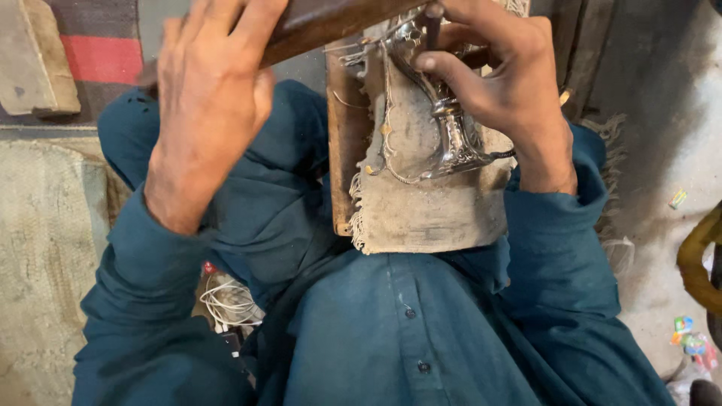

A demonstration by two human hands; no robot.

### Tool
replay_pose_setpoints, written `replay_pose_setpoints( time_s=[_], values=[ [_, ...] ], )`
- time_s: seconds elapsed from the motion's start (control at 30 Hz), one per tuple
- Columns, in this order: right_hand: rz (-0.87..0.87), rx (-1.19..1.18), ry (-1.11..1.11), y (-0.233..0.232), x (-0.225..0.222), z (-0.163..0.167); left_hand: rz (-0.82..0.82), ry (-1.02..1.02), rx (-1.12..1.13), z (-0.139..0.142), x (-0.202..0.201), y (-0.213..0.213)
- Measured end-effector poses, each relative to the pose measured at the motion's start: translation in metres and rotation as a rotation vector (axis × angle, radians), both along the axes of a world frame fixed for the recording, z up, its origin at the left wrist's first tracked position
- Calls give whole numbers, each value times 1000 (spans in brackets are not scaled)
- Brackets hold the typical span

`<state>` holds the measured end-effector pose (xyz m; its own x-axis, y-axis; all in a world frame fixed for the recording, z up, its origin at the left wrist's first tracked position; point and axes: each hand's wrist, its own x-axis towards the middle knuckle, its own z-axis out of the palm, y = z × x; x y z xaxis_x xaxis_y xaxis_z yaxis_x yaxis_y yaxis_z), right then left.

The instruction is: The person sits cross-legged with an ornate metal vessel resting on a leather sandbag on their lap. They hold a punch against the vessel's surface and strike it with a wooden mallet to chase decorative patterns, repositioning the punch and rotating the vessel to work different areas.

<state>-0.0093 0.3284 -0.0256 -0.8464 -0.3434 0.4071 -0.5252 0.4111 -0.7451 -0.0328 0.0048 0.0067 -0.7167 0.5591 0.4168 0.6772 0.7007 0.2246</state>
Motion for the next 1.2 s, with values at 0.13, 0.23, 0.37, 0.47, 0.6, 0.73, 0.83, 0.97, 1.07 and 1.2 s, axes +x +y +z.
replay_pose_setpoints(
  time_s=[0.13, 0.23, 0.37, 0.47, 0.6, 0.73, 0.83, 0.97, 1.07, 1.2],
  values=[
    [-135, -192, -110, 26, -1, -12, 18, -123, 182, -12, 4, -17],
    [-158, -512, -131, 52, 4, -19, 40, -342, 439, -26, 24, -30],
    [-201, -446, -195, 72, 11, -18, 126, -691, 725, -57, 48, -23],
    [-178, -411, -207, 67, 14, -12, 210, -819, 896, -70, 62, -14],
    [-136, -365, -250, 47, 16, -5, 181, -784, 1085, -63, 78, 1],
    [-13, -320, -194, 21, 13, -11, 24, -634, 1198, -59, 88, 25],
    [-53, -294, -204, 6, 15, -17, -35, -655, 1192, -64, 85, 37],
    [-85, -249, -144, -4, 16, -17, 52, -853, 1091, -58, 76, 27],
    [-103, -243, -101, -6, 15, -16, 215, -818, 754, -42, 63, 15],
    [-133, -236, -98, -10, 16, -15, 88, -582, 437, -18, 46, 5]
  ],
)
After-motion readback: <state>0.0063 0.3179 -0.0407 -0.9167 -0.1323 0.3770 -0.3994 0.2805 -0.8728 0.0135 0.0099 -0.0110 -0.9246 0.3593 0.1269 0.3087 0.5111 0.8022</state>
